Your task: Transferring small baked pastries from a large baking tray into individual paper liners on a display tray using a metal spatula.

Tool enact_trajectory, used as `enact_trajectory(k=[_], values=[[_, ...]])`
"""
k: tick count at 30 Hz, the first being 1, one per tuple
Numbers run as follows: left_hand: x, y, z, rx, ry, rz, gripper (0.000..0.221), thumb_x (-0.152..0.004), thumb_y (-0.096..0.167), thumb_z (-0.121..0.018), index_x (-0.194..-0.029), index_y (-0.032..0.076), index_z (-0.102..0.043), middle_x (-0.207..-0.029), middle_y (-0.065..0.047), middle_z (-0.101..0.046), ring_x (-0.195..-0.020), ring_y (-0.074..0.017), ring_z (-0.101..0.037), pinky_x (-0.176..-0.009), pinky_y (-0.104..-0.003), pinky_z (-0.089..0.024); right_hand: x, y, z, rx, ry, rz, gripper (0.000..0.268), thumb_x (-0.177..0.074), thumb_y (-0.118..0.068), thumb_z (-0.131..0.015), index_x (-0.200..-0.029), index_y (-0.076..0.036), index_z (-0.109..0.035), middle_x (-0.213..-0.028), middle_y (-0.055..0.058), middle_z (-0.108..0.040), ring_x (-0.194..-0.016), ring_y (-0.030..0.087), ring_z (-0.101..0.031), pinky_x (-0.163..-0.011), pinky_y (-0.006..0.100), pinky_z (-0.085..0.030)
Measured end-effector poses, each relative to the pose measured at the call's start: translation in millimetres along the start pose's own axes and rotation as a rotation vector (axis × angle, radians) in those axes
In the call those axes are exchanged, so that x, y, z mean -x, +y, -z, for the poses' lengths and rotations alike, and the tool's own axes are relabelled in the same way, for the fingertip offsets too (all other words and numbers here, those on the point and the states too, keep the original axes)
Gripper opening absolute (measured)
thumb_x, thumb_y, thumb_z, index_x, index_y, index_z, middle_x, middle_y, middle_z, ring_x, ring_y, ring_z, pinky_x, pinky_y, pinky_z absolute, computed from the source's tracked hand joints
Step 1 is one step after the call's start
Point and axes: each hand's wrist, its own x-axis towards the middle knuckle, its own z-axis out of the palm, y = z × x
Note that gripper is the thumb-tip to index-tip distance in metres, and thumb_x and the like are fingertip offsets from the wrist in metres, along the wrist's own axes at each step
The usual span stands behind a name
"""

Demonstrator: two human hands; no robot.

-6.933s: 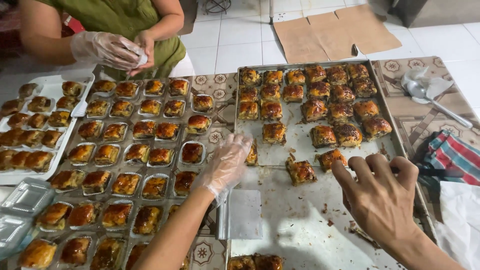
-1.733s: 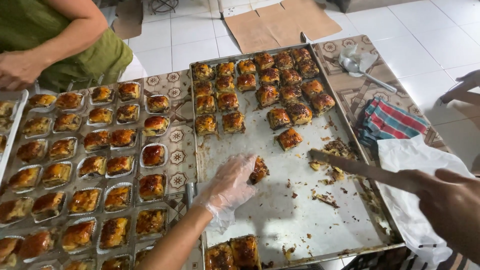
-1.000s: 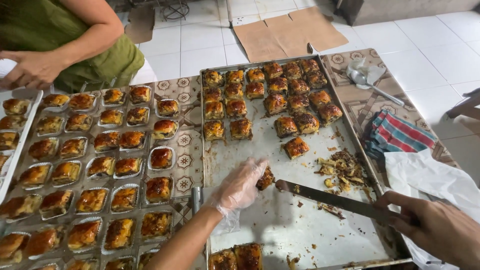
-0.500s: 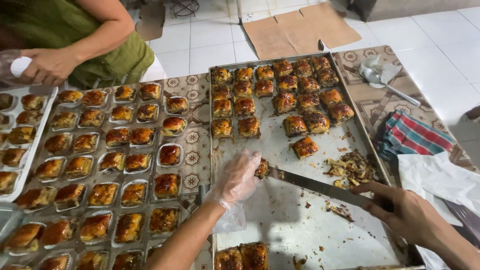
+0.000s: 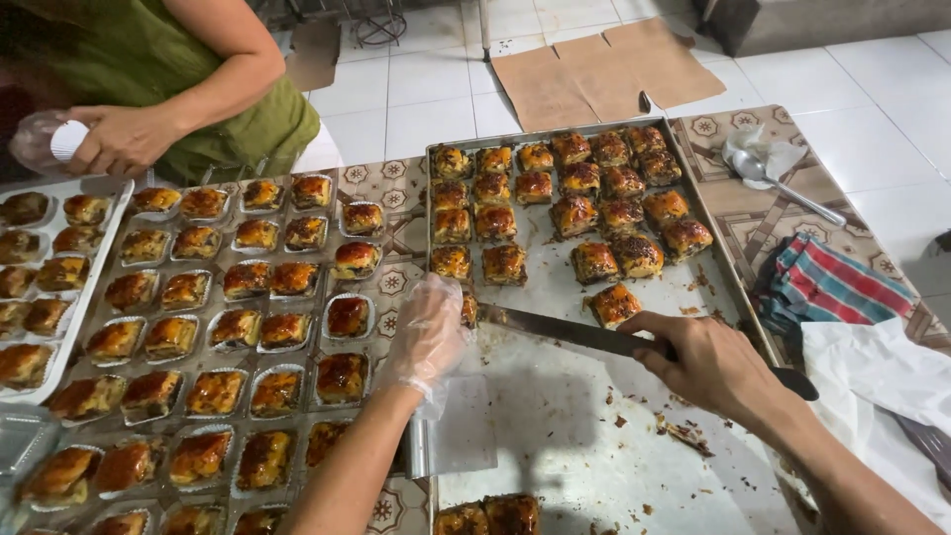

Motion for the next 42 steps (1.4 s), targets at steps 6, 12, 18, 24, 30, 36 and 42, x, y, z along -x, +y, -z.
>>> enact_trajectory(k=[6,12,18,24,30,36,42], values=[[1.1,-0.9,2.1,0.075,-0.011,0.015,0.042,-0.084,-0.006,-0.061,-0.125,0.002,-0.061,-0.132,-0.025,-0.056,-0.116,-0.0351,-0.058,-0.099,-0.046,-0.051,23.8,14.5,2.7,0.113,0.102,0.003,0.039,-0.093,-0.032,-0.060,-0.132,-0.032,-0.059,-0.102,0.000,-0.080,-0.048,0.017,-0.074,-0.046,0.036,-0.062],[15.8,25.3,45.6,-0.041,0.006,-0.017,0.055,-0.081,0.004,-0.073,-0.133,-0.002,-0.056,-0.115,-0.020,-0.062,-0.098,-0.0314,-0.064,-0.085,-0.039,-0.058,82.6,36.3,54.6,0.146,-0.021,-0.380,0.043,-0.091,-0.046,-0.062,-0.130,-0.061,-0.059,-0.076,-0.010,-0.085,-0.070,0.010,-0.078,-0.071,0.027,-0.057],[4.8,66.6,33.5,-0.005,-0.109,-0.077,0.036,-0.089,0.031,-0.081,-0.091,0.013,-0.050,-0.081,0.000,-0.048,-0.070,-0.0154,-0.046,-0.059,-0.030,-0.050,114.0,159.1,38.3,-0.133,0.309,-0.282,0.034,-0.084,-0.024,-0.075,-0.116,-0.033,-0.082,-0.047,0.007,-0.060,-0.045,0.018,-0.046,-0.051,0.031,-0.040],[4.1,132.4,29.7,0.300,-0.308,-0.137,0.026,-0.096,0.023,-0.072,-0.091,0.011,-0.050,-0.091,-0.006,-0.055,-0.079,-0.0204,-0.055,-0.076,-0.032,-0.059,98.1,184.4,40.9,0.216,0.217,-0.446,0.026,-0.085,-0.048,-0.071,-0.111,-0.051,-0.076,-0.049,-0.006,-0.067,-0.051,0.007,-0.052,-0.058,0.022,-0.042],[-18.9,160.5,73.8,0.475,-0.362,0.098,0.031,-0.094,0.023,-0.075,-0.108,0.006,-0.054,-0.095,-0.005,-0.059,-0.081,-0.0169,-0.062,-0.077,-0.026,-0.063,93.6,167.4,53.2,0.219,0.141,-0.517,0.039,-0.091,-0.046,-0.067,-0.129,-0.051,-0.062,-0.063,-0.006,-0.073,-0.059,0.009,-0.063,-0.062,0.024,-0.048],[-65.2,149.5,47.7,0.687,-0.024,-0.021,0.049,-0.092,0.008,-0.064,-0.139,-0.003,-0.052,-0.136,-0.026,-0.057,-0.123,-0.0368,-0.060,-0.102,-0.042,-0.055,84.4,140.3,70.3,0.191,0.143,-0.654,0.035,-0.094,-0.054,-0.059,-0.129,-0.057,-0.060,-0.077,-0.006,-0.081,-0.072,0.013,-0.074,-0.062,0.027,-0.053],[-115.4,184.2,64.1,0.627,-0.021,-0.135,0.035,-0.097,0.011,-0.059,-0.130,0.000,-0.060,-0.122,-0.020,-0.068,-0.078,-0.0227,-0.073,-0.069,-0.033,-0.065,75.5,138.7,68.6,0.055,0.231,-0.684,0.031,-0.096,-0.050,-0.056,-0.126,-0.049,-0.063,-0.074,-0.004,-0.079,-0.071,0.016,-0.071,-0.063,0.030,-0.049]])
